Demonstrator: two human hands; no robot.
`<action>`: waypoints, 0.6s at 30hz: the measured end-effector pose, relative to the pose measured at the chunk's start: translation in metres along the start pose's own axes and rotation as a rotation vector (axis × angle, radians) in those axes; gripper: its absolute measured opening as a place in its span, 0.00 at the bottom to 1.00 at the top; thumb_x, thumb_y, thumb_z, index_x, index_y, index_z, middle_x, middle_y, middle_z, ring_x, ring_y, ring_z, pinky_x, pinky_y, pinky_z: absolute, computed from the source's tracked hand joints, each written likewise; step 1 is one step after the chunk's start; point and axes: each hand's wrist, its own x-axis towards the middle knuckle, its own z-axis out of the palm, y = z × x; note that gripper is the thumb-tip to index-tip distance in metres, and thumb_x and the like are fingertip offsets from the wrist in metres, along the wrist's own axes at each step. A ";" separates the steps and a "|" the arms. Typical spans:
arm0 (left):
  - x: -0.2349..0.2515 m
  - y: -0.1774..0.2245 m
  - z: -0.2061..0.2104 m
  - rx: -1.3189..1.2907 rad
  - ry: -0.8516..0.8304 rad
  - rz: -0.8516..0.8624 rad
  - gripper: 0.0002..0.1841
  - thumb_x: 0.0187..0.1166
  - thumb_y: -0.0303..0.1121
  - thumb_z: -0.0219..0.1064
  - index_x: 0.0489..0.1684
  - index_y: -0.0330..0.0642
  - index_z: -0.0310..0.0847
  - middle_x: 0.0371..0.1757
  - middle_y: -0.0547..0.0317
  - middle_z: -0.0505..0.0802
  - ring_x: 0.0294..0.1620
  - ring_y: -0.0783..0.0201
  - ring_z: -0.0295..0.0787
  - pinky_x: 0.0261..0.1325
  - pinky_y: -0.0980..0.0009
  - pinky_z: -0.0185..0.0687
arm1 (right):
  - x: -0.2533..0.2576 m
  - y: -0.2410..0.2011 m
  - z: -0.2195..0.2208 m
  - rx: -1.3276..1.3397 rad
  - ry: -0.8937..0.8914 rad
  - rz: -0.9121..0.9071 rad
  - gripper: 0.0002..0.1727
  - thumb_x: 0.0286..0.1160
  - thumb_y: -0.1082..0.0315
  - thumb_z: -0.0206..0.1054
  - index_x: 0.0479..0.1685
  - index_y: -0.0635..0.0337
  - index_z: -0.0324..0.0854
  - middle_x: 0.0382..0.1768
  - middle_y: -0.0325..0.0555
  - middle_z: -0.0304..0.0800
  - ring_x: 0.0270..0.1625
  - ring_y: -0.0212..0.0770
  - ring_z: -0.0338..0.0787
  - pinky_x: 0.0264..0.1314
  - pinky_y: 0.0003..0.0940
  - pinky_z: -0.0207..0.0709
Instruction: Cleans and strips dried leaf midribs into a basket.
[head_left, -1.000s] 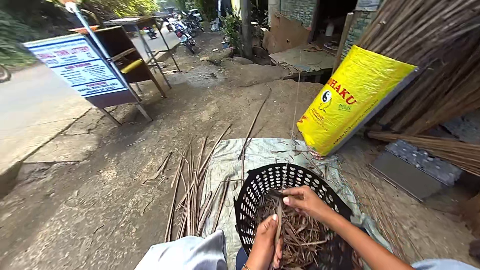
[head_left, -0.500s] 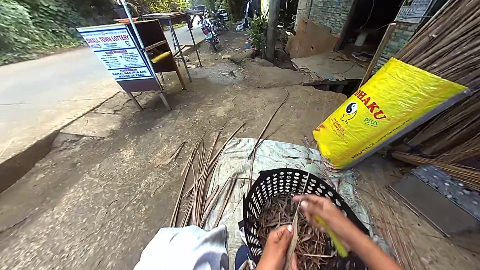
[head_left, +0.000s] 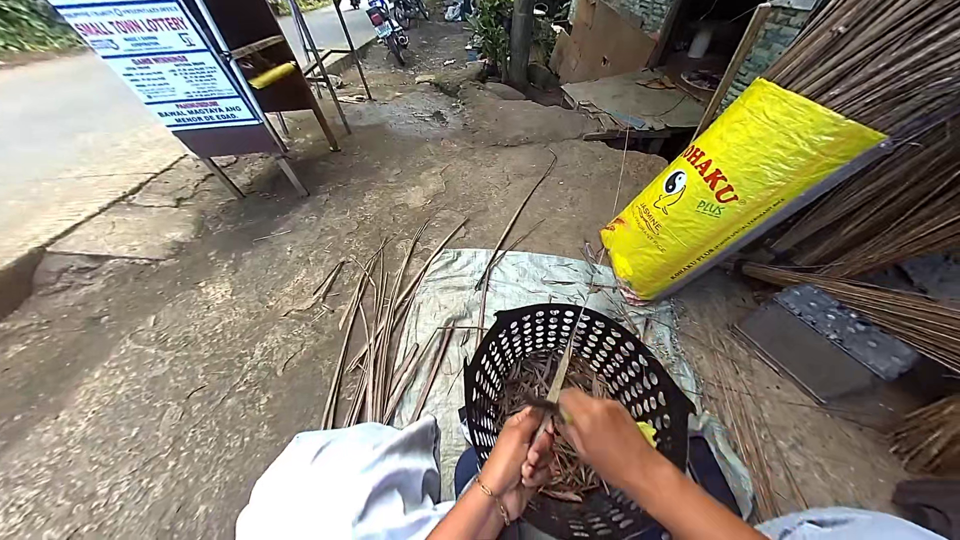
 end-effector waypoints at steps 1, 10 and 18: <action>-0.001 0.001 0.000 -0.039 -0.009 0.003 0.24 0.97 0.35 0.35 0.27 0.50 0.71 0.07 0.78 0.67 0.04 0.85 0.56 0.08 0.89 0.52 | -0.003 0.001 0.013 -0.134 0.129 -0.113 0.04 0.62 0.75 0.71 0.32 0.68 0.86 0.29 0.57 0.90 0.23 0.55 0.92 0.22 0.49 0.85; -0.002 0.006 0.007 0.013 0.021 -0.028 0.23 0.98 0.38 0.38 0.26 0.48 0.70 0.07 0.77 0.65 0.03 0.84 0.55 0.07 0.88 0.51 | 0.049 0.060 -0.045 -0.289 -0.167 0.562 0.17 0.89 0.75 0.48 0.69 0.72 0.75 0.54 0.71 0.89 0.53 0.72 0.91 0.53 0.66 0.81; 0.000 0.002 0.000 0.013 0.057 0.026 0.23 0.97 0.35 0.35 0.27 0.48 0.70 0.07 0.76 0.67 0.03 0.84 0.55 0.08 0.88 0.51 | 0.002 -0.018 -0.001 -0.157 -0.173 0.130 0.10 0.82 0.76 0.58 0.49 0.71 0.84 0.38 0.65 0.92 0.34 0.64 0.94 0.35 0.58 0.85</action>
